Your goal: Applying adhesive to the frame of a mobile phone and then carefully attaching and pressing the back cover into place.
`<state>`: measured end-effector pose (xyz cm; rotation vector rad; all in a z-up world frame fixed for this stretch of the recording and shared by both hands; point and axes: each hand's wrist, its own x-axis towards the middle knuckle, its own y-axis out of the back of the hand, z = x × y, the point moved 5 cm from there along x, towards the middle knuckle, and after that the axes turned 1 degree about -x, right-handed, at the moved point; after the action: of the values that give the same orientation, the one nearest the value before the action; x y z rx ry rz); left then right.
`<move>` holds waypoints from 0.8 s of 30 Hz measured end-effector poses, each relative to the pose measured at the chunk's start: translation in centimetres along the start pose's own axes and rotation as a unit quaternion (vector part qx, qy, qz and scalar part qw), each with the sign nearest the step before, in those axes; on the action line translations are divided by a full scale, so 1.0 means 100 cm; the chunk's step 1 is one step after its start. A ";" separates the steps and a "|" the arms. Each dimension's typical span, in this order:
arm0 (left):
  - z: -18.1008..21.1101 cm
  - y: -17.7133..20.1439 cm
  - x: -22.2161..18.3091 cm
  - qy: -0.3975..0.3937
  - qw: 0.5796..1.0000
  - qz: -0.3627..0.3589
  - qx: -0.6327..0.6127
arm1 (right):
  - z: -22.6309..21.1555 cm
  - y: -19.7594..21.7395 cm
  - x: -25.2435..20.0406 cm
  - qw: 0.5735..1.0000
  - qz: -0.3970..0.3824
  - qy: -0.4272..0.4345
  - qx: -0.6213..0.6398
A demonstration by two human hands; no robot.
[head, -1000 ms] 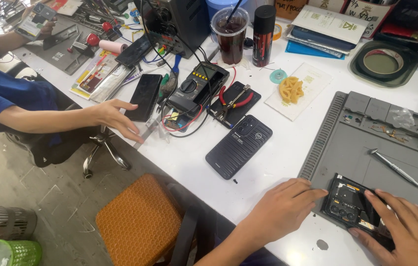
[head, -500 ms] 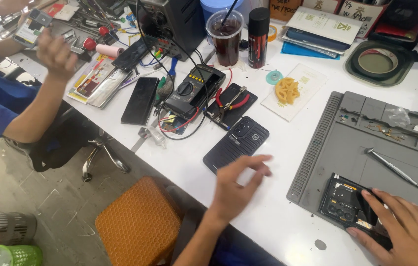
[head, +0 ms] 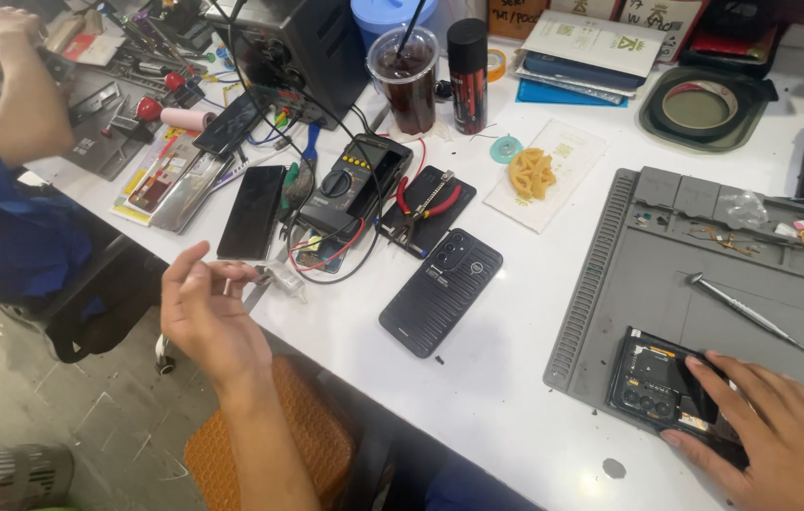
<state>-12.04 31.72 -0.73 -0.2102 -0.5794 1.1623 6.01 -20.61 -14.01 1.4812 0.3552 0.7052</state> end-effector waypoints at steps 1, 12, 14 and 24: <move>0.002 0.001 0.003 -0.003 1.000 0.021 0.019 | 0.000 0.000 -0.001 1.000 -0.003 -0.007 0.007; -0.039 -0.076 -0.096 -0.175 0.930 -0.244 0.212 | -0.012 0.091 0.015 0.979 -0.012 -0.022 0.200; -0.049 -0.110 -0.128 -0.352 0.788 -0.392 0.317 | -0.002 0.083 0.015 0.956 -0.113 -0.074 0.260; -0.348 0.074 0.003 0.309 0.799 -0.451 0.250 | 0.005 0.086 0.003 0.973 0.006 -0.046 0.225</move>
<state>0.59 39.63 -33.02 0.1489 0.2421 0.2250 4.71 -21.37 -5.49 1.9391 0.4562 0.5857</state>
